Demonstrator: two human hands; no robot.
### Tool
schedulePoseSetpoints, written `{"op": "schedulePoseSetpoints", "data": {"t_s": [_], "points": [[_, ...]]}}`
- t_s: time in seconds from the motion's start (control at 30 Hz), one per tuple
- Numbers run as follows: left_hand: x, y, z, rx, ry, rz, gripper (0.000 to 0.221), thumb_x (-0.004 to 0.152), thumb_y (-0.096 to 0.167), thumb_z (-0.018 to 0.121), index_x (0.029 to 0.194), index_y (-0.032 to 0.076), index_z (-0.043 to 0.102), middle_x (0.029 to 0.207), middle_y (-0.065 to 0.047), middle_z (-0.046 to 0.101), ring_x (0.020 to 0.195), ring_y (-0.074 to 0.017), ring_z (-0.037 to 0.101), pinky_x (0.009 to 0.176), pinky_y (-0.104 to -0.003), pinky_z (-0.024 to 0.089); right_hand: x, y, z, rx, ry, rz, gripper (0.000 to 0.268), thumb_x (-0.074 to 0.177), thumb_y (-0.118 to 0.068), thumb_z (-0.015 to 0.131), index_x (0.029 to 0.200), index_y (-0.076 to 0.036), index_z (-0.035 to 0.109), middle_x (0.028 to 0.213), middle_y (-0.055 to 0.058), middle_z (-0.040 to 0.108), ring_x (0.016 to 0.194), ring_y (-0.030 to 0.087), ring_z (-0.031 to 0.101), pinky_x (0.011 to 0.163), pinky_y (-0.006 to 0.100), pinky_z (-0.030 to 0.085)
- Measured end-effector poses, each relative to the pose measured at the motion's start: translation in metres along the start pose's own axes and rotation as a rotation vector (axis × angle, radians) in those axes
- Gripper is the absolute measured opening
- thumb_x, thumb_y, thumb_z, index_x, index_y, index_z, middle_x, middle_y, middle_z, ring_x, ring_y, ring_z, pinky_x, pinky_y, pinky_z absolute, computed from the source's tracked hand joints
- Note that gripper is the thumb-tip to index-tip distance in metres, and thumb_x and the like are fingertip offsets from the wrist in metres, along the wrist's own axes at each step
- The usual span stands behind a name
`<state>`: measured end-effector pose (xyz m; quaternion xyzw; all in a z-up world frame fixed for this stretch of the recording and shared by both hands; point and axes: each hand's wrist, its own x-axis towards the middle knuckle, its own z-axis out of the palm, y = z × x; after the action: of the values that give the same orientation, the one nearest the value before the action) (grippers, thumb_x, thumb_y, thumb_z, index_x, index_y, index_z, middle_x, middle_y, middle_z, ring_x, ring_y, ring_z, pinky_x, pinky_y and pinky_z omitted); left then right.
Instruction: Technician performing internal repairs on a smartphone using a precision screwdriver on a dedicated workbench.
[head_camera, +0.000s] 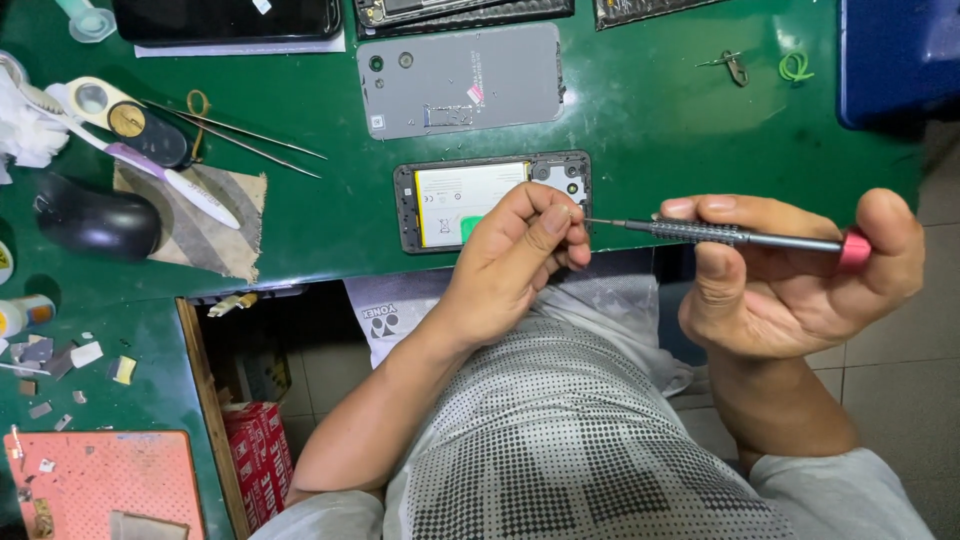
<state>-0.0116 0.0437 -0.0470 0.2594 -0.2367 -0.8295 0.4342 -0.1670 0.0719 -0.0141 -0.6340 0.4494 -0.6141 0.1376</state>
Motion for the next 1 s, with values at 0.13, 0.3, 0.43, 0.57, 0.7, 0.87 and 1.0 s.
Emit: {"op": "schedulePoseSetpoints", "data": {"t_s": [0.13,0.3,0.43,0.57,0.7,0.87,1.0], "points": [[0.001,-0.003,0.002,-0.031,-0.017,-0.009,0.01,0.089,0.014,0.047,0.089,0.004,0.047,0.08,-0.008,0.05,0.072,-0.0141,0.052,0.068,-0.021,0.046,0.0,0.005,0.003,0.051,0.004,-0.031,0.054,0.083,0.004,0.048,0.127,-0.011,0.02,0.079,0.032,0.049,0.056,0.042,0.056,0.06,0.051,0.055],[0.0,-0.004,0.002,-0.047,-0.015,-0.008,0.009,0.089,0.014,0.047,0.089,0.004,0.047,0.079,-0.007,0.05,0.071,-0.0136,0.052,0.068,-0.021,0.046,-0.002,0.004,0.0,0.055,-0.047,-0.014,0.057,0.084,0.006,0.047,0.128,-0.014,0.018,0.083,0.032,0.048,0.059,0.043,0.057,0.066,0.054,0.056],[0.0,-0.002,0.005,0.009,-0.005,0.003,0.011,0.089,0.015,0.047,0.089,0.004,0.047,0.078,-0.006,0.05,0.071,-0.0124,0.052,0.069,-0.02,0.046,-0.001,0.004,0.0,0.034,-0.054,-0.024,0.057,0.083,0.007,0.047,0.128,-0.013,0.018,0.082,0.032,0.049,0.059,0.043,0.057,0.064,0.052,0.055],[-0.002,0.016,0.015,0.611,0.029,0.211,0.015,0.089,0.02,0.042,0.091,0.007,0.049,0.079,-0.003,0.052,0.073,-0.0123,0.052,0.069,-0.023,0.044,-0.001,0.005,-0.003,0.002,-0.04,-0.022,0.058,0.083,0.008,0.051,0.128,-0.01,0.019,0.081,0.034,0.049,0.06,0.039,0.056,0.064,0.05,0.056],[0.003,0.031,0.013,1.324,-0.137,0.616,0.015,0.089,0.011,0.044,0.097,0.003,0.053,0.095,-0.01,0.058,0.087,-0.024,0.054,0.077,-0.033,0.041,0.0,0.007,-0.008,-0.009,-0.118,-0.012,0.058,0.084,0.013,0.052,0.127,-0.007,0.019,0.09,0.035,0.044,0.072,0.038,0.055,0.073,0.054,0.056],[0.008,0.033,0.004,1.772,-0.114,0.69,0.034,0.067,0.011,0.048,0.099,0.015,0.058,0.114,0.0,0.052,0.092,-0.0206,0.05,0.072,-0.036,0.03,0.004,0.023,-0.011,-0.03,-0.254,-0.097,0.055,0.083,0.015,0.056,0.125,0.001,0.023,0.089,0.034,0.048,0.077,0.038,0.058,0.076,0.05,0.056],[0.012,0.035,0.001,1.881,-0.115,0.726,0.032,0.065,0.014,0.05,0.094,0.018,0.062,0.121,-0.001,0.048,0.095,-0.0224,0.049,0.074,-0.04,0.029,0.006,0.033,-0.009,-0.099,-0.355,-0.229,0.052,0.084,0.013,0.062,0.123,0.007,0.028,0.098,0.028,0.05,0.08,0.036,0.061,0.077,0.046,0.056]]}}
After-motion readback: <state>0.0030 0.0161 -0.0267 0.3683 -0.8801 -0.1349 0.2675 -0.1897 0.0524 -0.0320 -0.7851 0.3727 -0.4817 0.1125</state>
